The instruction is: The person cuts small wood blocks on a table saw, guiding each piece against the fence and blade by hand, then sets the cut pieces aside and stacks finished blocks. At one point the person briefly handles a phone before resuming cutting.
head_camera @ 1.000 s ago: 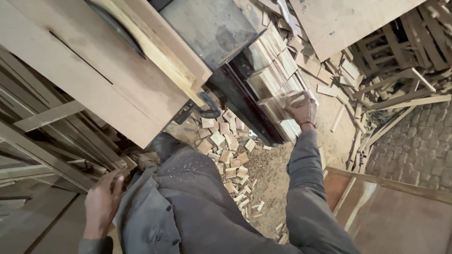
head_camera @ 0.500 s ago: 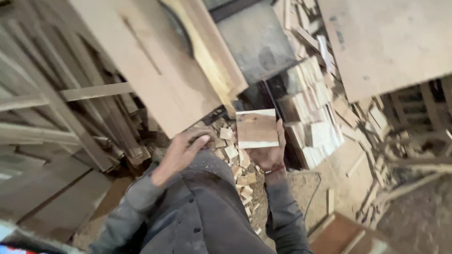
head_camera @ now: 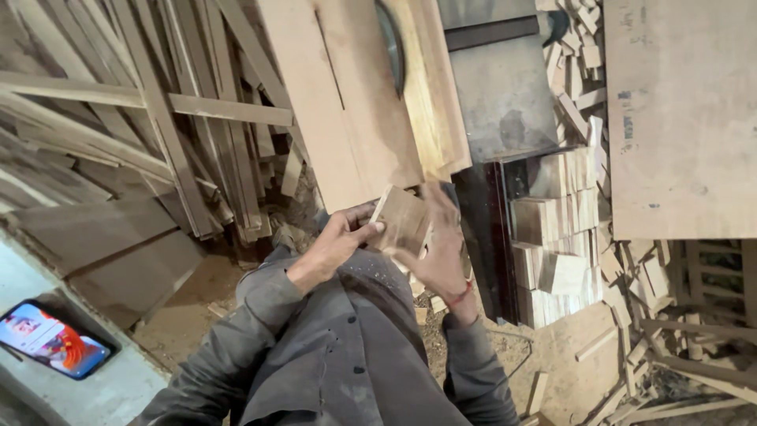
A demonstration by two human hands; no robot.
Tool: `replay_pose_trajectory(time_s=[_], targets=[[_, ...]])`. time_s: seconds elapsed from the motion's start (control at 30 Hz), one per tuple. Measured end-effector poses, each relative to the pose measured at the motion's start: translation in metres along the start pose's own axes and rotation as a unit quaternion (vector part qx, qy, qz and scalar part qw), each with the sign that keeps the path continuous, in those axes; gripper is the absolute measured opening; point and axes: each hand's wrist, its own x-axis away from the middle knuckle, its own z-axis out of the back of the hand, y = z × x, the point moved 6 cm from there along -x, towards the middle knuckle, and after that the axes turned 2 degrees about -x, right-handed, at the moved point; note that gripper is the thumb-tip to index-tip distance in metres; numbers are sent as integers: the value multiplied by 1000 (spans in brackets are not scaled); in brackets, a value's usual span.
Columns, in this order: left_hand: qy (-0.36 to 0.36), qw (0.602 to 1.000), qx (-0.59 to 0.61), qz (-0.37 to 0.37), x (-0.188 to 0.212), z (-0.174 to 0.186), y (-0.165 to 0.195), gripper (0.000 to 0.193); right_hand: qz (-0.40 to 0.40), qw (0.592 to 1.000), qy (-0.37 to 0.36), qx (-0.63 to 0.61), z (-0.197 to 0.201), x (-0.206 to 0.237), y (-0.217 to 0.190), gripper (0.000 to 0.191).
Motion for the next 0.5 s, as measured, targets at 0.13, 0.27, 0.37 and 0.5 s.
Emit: replay_pose_trajectory(time_s=[0.13, 0.27, 0.37, 0.5], targets=[[27, 998, 63, -15, 2, 12, -3, 44, -205, 921, 28, -330, -5, 3, 45, 60], [34, 996, -25, -81, 3, 14, 9, 40, -263, 889, -29, -374, -20, 14, 62, 40], [51, 971, -178, -153, 9, 17, 29, 39, -190, 950, 8, -246, -13, 12, 59, 36], [60, 875, -345, -333, 29, 9, 62, 41, 35, 984, 82, -153, -2, 9, 25, 14]])
